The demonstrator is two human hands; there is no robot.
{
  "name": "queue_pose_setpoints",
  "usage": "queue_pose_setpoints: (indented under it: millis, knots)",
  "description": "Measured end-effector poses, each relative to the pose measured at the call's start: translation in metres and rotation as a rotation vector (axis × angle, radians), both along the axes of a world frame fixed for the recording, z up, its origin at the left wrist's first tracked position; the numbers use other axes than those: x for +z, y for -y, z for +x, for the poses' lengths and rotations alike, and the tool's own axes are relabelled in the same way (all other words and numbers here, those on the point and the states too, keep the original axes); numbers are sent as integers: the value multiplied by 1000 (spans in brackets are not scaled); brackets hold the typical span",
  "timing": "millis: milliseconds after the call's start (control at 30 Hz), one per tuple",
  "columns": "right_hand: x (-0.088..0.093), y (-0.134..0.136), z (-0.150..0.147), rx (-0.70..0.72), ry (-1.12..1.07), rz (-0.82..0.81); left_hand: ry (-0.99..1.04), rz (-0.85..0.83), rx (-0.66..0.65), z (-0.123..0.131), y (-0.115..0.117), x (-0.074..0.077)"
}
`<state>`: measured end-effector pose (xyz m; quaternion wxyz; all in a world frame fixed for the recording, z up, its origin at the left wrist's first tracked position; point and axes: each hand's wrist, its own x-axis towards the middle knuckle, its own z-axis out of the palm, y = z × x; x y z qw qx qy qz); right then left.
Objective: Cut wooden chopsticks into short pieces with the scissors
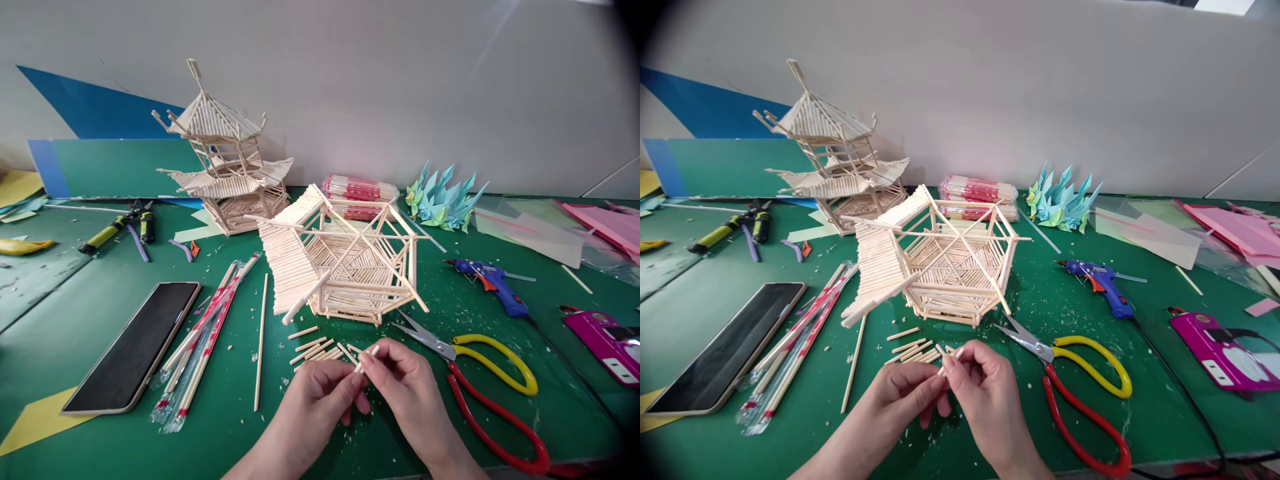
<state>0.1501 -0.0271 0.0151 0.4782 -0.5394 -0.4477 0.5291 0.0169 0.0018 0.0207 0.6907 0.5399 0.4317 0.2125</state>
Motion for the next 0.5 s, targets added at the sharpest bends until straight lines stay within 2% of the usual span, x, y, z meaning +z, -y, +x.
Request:
queue_pose_setpoints:
  millis: [233,367,500]
  knots:
    - [-6,6,3,13,162,24,-64,72,-123,-6,2,2]
    - [-11,9,-2,-55,220,95,-56,172,-59,-3,4,5]
    - [-16,13,-5,-99,252,119,-19,135,-31,0,7,3]
